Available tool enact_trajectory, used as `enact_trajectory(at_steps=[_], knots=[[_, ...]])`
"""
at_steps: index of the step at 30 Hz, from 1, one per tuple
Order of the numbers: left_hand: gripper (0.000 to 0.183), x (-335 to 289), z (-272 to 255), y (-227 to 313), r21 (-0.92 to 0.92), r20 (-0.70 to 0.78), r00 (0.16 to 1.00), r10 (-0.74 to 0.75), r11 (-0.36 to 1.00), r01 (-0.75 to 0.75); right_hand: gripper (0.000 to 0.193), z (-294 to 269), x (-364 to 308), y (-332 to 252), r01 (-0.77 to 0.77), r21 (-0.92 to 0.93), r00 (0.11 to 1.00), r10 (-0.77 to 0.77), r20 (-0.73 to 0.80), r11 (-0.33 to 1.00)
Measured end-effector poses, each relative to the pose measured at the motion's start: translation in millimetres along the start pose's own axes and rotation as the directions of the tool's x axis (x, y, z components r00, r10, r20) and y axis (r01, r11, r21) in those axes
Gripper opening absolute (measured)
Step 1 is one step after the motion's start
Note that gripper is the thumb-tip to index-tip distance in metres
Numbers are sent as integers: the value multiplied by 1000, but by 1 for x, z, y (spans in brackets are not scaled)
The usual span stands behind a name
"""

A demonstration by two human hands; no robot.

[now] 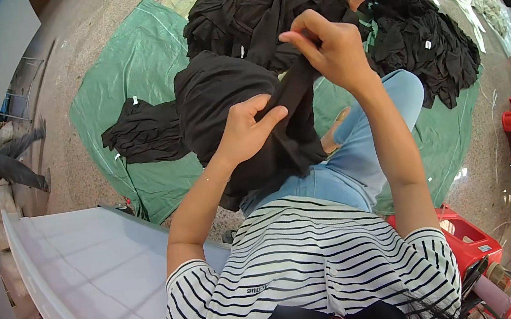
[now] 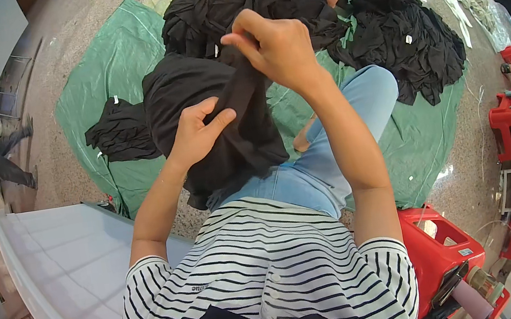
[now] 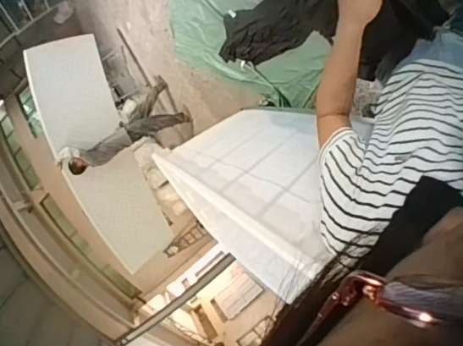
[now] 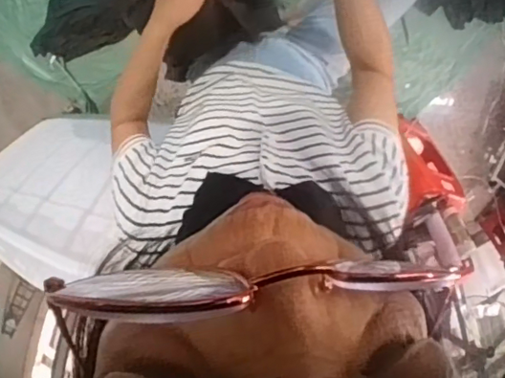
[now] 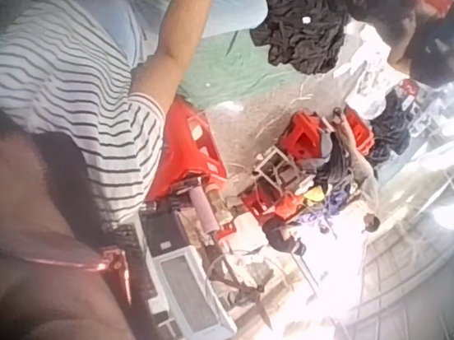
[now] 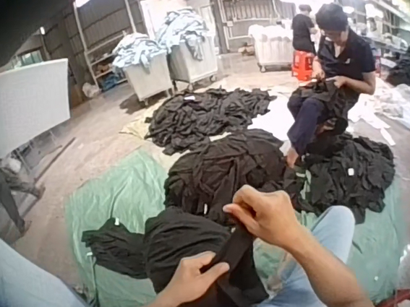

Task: Trimming loose threads and excess material from black garments using a pair of scissors.

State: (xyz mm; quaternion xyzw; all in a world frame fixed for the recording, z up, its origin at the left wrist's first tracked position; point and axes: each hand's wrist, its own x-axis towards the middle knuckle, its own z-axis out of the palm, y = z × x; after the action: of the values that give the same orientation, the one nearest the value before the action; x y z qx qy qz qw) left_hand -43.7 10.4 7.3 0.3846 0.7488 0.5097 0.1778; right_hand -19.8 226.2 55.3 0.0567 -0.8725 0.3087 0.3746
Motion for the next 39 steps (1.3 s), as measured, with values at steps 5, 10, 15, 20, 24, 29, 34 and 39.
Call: enact_trajectory(at_steps=[5, 10, 15, 20, 24, 29, 34, 39], knots=[[18, -2, 5, -17, -488, -148, 932, -331, 844, 222, 24, 27, -32, 6, 45, -113, 997, -52, -56, 993], [28, -13, 14, -34, -634, -137, 881, -453, 724, 274, 21, 35, -119, -52, -329, 273, 933, 266, 244, 904], [29, -10, 33, -17, -519, -296, 871, -392, 832, 198, 22, 40, -146, -57, -407, 230, 911, 375, 170, 884], [23, -16, 47, -13, -207, -415, 885, -213, 969, 136, 21, 19, -138, -64, -316, 260, 945, 277, 177, 912], [18, -24, 44, -15, -43, -256, 964, -65, 998, 56, 20, 11, -147, -72, -312, 229, 949, 292, 119, 922], [16, -29, 31, -14, -543, 181, 896, -405, 718, 434, 22, 17, -158, -71, -306, 154, 952, 303, 42, 939], [15, -34, 26, -12, -484, 243, 891, -384, 748, 455, 24, 18, -161, -74, -308, 181, 951, 308, 28, 934], [26, -43, 34, -17, -89, 41, 996, -84, 992, 87, 24, 19, -167, -69, -334, 205, 943, 327, 69, 920]])
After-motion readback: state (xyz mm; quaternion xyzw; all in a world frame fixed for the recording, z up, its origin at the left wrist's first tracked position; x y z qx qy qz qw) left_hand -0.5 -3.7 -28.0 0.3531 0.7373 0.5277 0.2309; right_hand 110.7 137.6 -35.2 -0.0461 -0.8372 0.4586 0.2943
